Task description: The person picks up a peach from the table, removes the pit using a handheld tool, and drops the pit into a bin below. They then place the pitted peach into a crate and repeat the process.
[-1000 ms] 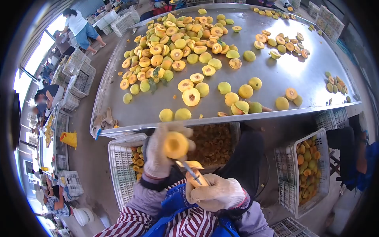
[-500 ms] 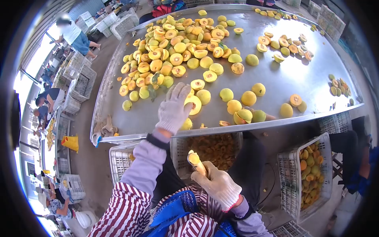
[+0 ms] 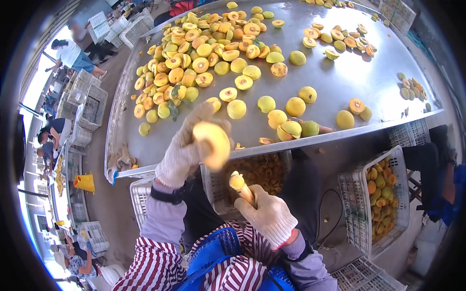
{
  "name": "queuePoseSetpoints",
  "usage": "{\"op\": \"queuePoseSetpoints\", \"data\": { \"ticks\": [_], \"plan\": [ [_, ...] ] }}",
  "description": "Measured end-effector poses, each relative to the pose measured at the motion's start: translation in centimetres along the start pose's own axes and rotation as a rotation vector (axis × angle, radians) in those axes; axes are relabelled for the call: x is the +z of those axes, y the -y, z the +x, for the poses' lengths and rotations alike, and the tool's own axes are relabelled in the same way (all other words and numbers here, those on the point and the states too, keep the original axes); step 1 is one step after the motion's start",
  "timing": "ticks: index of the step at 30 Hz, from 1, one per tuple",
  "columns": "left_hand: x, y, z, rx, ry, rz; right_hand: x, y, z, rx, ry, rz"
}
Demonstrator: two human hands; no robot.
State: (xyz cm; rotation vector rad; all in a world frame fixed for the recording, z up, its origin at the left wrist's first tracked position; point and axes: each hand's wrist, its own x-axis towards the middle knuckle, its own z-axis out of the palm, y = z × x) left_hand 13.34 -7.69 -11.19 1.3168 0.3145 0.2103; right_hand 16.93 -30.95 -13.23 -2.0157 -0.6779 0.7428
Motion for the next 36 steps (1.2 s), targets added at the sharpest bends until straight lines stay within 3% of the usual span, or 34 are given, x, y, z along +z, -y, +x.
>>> {"op": "queuePoseSetpoints", "data": {
  "ticks": [1,2,4,5,7,8,10,12,15,16,18,20,21,24,26,27,29,36],
  "plan": [
    [0.5,-0.5,-1.2,0.143,0.156,0.003,-0.2,0.5,0.0,-0.051,-0.016,-0.024],
    [-0.3,-1.6,-1.4,0.345,0.259,0.724,-0.2,0.8,0.0,-0.102,-0.032,-0.046],
    [-0.4,-0.7,-2.2,0.31,-0.067,1.189,-0.3,0.7,-0.5,-0.203,-0.061,-0.151],
    [-0.8,-0.2,-2.5,0.312,-0.077,1.192,-0.5,1.0,-0.7,-0.156,-0.061,-0.064],
    [-1.4,0.3,-3.2,0.022,-0.304,0.486,-0.9,1.8,-1.1,-0.111,-0.069,0.09],
    [-1.1,0.5,-3.9,0.019,-0.307,0.49,-0.6,1.8,-1.4,-0.112,-0.065,0.094],
    [0.8,0.5,-5.1,-0.045,-0.21,-0.218,-0.4,1.7,-1.6,-0.139,-0.009,0.193],
    [1.5,1.5,-5.7,-0.007,-0.169,-0.314,-0.7,2.8,-1.9,-0.129,-0.005,0.18],
    [4.5,0.1,-6.8,0.368,-0.319,-0.085,-0.9,3.0,-2.3,-0.206,-0.093,-0.043],
    [4.5,-0.2,-6.5,0.364,-0.317,-0.088,-0.7,2.7,-2.3,-0.262,-0.145,-0.129],
    [4.3,-1.2,-5.6,0.843,-0.204,1.054,-0.2,2.4,-2.2,-0.331,-0.194,-0.216],
    [5.4,0.0,-5.2,0.812,-0.154,1.165,0.3,2.2,-2.4,-0.351,-0.238,-0.278],
    [5.5,0.6,-5.1,0.777,-0.234,1.156,0.2,2.2,-2.5,-0.352,-0.241,-0.275],
    [5.1,2.1,-4.9,0.714,-0.35,1.086,-0.5,2.2,-3.0,-0.325,-0.224,-0.289],
    [4.8,2.3,-5.2,0.114,-0.315,-0.236,-1.4,3.1,-3.6,-0.168,-0.111,-0.025],
    [5.0,2.4,-5.6,0.132,-0.247,-0.356,-1.6,3.4,-3.7,-0.172,-0.114,-0.026],
    [5.3,2.6,-6.1,0.121,-0.235,-0.363,-1.6,3.5,-3.9,-0.128,-0.053,0.156],
    [7.9,2.3,-8.2,0.155,-0.21,-0.361,-0.7,3.5,-3.8,-0.229,-0.147,0.103]
  ]
}}
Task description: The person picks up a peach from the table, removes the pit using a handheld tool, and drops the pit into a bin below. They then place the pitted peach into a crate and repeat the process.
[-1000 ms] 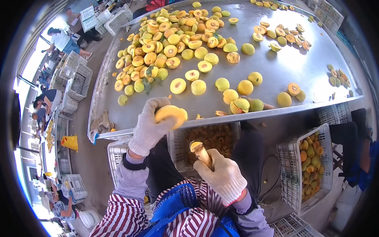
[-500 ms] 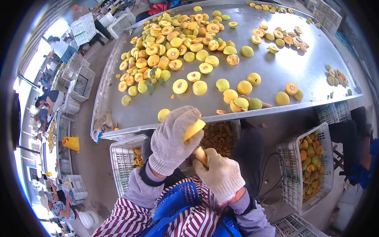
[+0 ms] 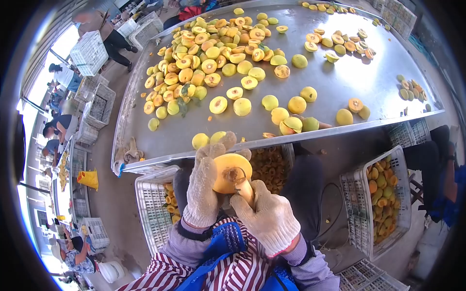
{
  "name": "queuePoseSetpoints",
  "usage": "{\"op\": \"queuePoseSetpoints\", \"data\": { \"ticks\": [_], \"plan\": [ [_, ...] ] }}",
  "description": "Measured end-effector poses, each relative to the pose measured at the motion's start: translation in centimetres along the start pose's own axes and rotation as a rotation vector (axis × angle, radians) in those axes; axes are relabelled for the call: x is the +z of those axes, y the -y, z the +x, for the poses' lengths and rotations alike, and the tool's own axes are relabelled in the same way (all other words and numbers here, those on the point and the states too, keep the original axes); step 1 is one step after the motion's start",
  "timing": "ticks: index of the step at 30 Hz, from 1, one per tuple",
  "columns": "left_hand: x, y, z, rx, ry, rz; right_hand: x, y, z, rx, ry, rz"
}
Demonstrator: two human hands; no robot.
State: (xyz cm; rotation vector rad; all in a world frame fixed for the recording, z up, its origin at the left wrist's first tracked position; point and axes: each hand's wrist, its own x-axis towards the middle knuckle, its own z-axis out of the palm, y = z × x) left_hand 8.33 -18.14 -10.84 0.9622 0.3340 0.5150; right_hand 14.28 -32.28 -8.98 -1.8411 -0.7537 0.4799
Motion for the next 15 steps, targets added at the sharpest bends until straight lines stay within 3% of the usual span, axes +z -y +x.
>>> {"op": "queuePoseSetpoints", "data": {
  "ticks": [3,6,8,12,14,15],
  "plan": [
    [0.8,0.4,-0.8,0.089,-0.001,0.031,0.3,0.0,-0.3,-0.05,-0.082,-0.042],
    [1.0,0.6,-1.1,0.225,0.048,0.078,0.1,0.3,-0.7,0.037,0.024,-0.037],
    [0.5,0.1,-1.0,0.315,0.111,0.383,0.1,-0.2,-0.7,0.166,0.144,0.206],
    [1.1,-2.8,-0.6,0.141,0.177,0.492,-0.1,-0.2,-0.7,0.359,0.234,0.414],
    [1.4,-2.6,-0.7,0.303,0.15,0.648,-0.6,0.3,-0.4,0.455,0.322,0.494],
    [0.9,-1.5,-0.3,0.647,0.169,0.862,-1.0,0.6,-0.3,0.454,0.321,0.494]
  ]
}}
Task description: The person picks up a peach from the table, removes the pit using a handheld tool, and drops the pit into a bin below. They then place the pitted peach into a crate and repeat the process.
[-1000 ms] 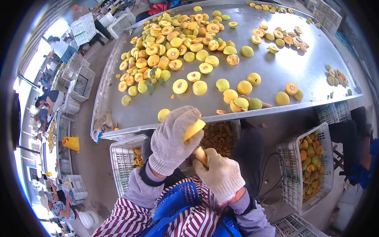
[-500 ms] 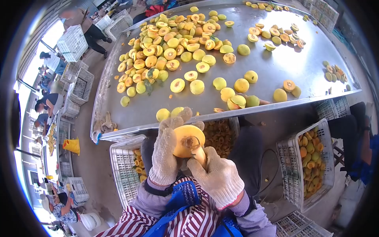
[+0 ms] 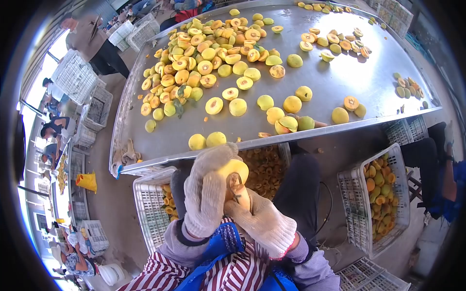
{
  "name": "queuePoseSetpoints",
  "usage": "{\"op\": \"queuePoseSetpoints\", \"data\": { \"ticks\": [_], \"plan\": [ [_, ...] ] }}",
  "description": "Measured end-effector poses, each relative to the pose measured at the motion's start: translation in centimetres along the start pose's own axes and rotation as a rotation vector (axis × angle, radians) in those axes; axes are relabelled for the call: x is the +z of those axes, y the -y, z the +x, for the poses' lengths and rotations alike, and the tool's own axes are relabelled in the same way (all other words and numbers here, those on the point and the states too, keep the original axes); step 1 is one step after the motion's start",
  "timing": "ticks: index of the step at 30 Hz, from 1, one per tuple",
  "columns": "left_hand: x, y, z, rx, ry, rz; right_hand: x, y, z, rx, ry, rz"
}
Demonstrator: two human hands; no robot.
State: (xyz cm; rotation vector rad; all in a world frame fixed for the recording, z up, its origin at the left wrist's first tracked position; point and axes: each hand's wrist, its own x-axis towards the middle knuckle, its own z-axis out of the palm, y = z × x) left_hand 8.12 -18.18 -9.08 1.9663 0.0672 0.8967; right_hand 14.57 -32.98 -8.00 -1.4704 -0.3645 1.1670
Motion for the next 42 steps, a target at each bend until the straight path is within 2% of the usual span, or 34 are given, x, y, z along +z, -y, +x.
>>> {"op": "queuePoseSetpoints", "data": {
  "ticks": [1,3,5,7,8,9,11,13,15,18,20,21,24,27,29,31,32,39,41,42],
  "plan": [
    [0.3,0.1,-0.6,0.001,0.0,-0.001,-0.2,0.6,-0.2,0.031,0.031,0.084],
    [0.9,-0.3,-1.1,0.253,-0.056,0.272,-0.6,0.9,-0.5,0.061,0.06,0.165],
    [0.6,-0.6,-0.9,0.213,0.001,0.251,-1.2,1.0,-0.6,0.22,0.156,0.24],
    [0.4,-0.5,0.0,0.031,0.059,0.044,-1.1,0.8,-0.7,0.248,0.135,0.245],
    [0.3,-1.7,0.4,-0.214,0.083,-0.024,-1.0,0.7,-0.6,0.27,0.115,0.246],
    [0.1,-0.9,1.0,-0.169,0.094,0.014,-0.7,0.8,-0.2,0.288,0.111,0.239],
    [-0.3,-1.1,1.3,-0.473,0.192,-0.168,-1.1,-0.2,-0.1,0.292,0.127,0.318],
    [-0.1,-0.9,1.3,-0.283,0.175,-0.003,-0.9,-0.8,-0.1,0.285,0.043,0.35],
    [0.4,-0.9,1.2,-0.023,0.074,0.174,-1.0,-0.5,-0.5,0.252,0.087,0.356],
    [0.1,-1.6,1.4,-0.093,0.06,0.225,-0.4,-0.3,-0.3,0.259,0.069,0.358],
    [-1.2,-0.9,2.8,-0.413,0.373,0.169,0.5,-0.1,-0.3,0.32,0.029,0.286],
    [-1.4,0.2,3.1,-0.511,0.446,0.058,0.9,0.1,-0.5,0.314,0.027,0.29],
    [-1.2,-1.3,2.2,-0.254,0.238,0.176,0.1,0.8,-0.7,0.34,0.123,0.406],
    [-1.3,-1.4,1.8,-0.118,0.2,0.205,0.6,1.1,-0.7,0.326,0.145,0.413],
    [-1.2,-1.3,1.7,-0.124,0.208,0.239,0.6,0.6,-0.5,0.333,0.147,0.413],
    [-1.6,-0.7,2.0,-0.42,0.268,0.078,1.0,0.8,-0.3,0.325,0.109,0.345],
    [-2.1,0.1,2.4,-0.551,0.337,-0.108,1.1,0.9,-0.4,0.279,0.1,0.29],
    [-1.2,-1.0,1.0,-0.492,0.125,-0.234,1.0,1.0,-0.4,0.256,0.05,0.131],
    [-1.3,-2.1,1.1,-0.257,0.088,0.055,1.3,-0.2,-0.2,0.075,-0.032,-0.031],
    [-1.2,-1.9,0.7,-0.19,0.084,0.121,1.4,-0.6,-0.3,0.047,-0.036,-0.037]
  ]
}}
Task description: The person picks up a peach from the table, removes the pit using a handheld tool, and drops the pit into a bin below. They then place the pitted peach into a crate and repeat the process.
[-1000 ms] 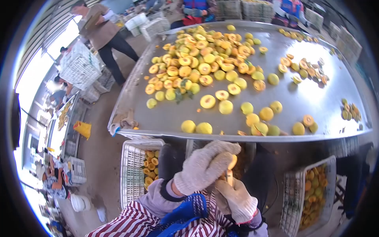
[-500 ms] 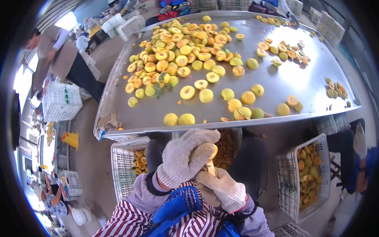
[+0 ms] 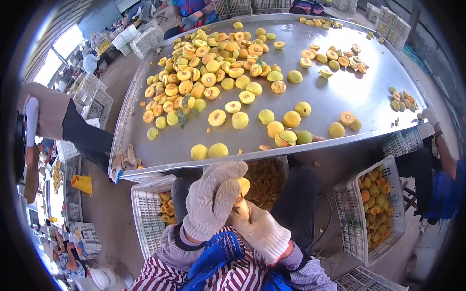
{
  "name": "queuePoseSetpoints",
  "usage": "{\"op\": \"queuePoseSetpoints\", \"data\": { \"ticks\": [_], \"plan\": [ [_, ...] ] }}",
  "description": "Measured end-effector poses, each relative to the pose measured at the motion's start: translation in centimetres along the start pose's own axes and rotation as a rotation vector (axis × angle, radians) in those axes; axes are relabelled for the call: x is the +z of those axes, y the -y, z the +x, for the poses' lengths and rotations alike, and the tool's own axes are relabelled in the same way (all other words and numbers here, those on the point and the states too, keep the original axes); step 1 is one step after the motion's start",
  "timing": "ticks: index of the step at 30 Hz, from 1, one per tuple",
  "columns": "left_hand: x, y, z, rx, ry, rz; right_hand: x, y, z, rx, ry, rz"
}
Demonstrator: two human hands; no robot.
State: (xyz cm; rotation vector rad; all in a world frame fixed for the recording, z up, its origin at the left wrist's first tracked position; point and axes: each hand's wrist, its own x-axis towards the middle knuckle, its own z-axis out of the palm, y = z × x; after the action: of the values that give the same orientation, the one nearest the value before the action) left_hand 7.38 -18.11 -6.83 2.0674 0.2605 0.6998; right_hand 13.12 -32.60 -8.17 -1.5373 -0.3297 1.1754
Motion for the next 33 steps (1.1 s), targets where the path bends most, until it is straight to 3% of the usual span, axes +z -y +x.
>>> {"op": "queuePoseSetpoints", "data": {
  "ticks": [1,3,7,8,9,12,14,18,20,21,23,24,25,27,29,31,32,33],
  "plan": [
    [0.0,-0.2,-0.2,0.011,-0.005,0.0,-0.3,0.1,-0.2,-0.01,-0.002,-0.005],
    [0.1,-0.4,-0.6,0.237,-0.063,0.25,-0.9,0.5,-0.8,0.175,0.219,0.184],
    [0.4,-0.1,-0.2,0.277,-0.04,0.269,-1.6,1.0,-0.9,0.285,0.299,0.365],
    [-0.2,-0.7,0.4,0.019,0.137,0.128,-1.0,1.6,-1.0,0.306,0.221,0.387],
    [-0.5,-0.6,1.1,-0.12,0.217,0.055,-0.9,1.5,-1.0,0.308,0.217,0.392],
    [-0.5,-0.1,1.7,-0.22,0.345,0.024,-1.1,1.1,-1.1,0.339,0.254,0.524],
    [0.3,-0.5,1.3,0.053,0.138,0.169,-1.6,1.0,-1.1,0.319,0.28,0.538],
    [0.6,-0.3,1.2,0.089,0.109,0.223,-1.5,0.9,-1.1,0.32,0.296,0.514],
    [0.1,1.5,1.7,-0.093,0.278,0.104,-1.2,1.2,-0.8,0.34,0.274,0.386],
    [-0.8,2.1,2.6,-0.268,0.456,-0.093,-1.3,0.8,-0.5,0.317,0.317,0.389],
    [-1.6,1.9,2.7,-0.353,0.493,-0.44,-1.3,0.4,-0.3,0.259,0.341,0.388],
    [-2.2,1.0,2.9,-0.365,0.536,-0.449,-1.7,0.9,-0.4,0.266,0.383,0.39],
    [-2.1,1.5,2.3,-0.315,0.497,-0.464,-1.9,0.9,-0.5,0.255,0.36,0.393],
    [-1.9,0.9,1.5,-0.5,0.453,-0.522,-1.8,0.6,-0.3,0.265,0.388,0.333],
    [-1.5,1.9,1.0,-0.408,0.397,-0.507,-1.3,-0.4,0.1,0.215,0.326,0.245],
    [-1.1,2.4,0.4,-0.517,0.319,-0.66,-0.7,-1.7,0.9,-0.008,0.165,-0.034],
    [-1.0,2.8,0.4,-0.511,0.322,-0.663,-0.9,-1.9,0.8,-0.012,0.16,-0.036],
    [-1.0,3.4,0.2,-0.621,0.257,-0.93,-0.8,-1.5,0.4,-0.111,0.039,-0.207]
  ]
}}
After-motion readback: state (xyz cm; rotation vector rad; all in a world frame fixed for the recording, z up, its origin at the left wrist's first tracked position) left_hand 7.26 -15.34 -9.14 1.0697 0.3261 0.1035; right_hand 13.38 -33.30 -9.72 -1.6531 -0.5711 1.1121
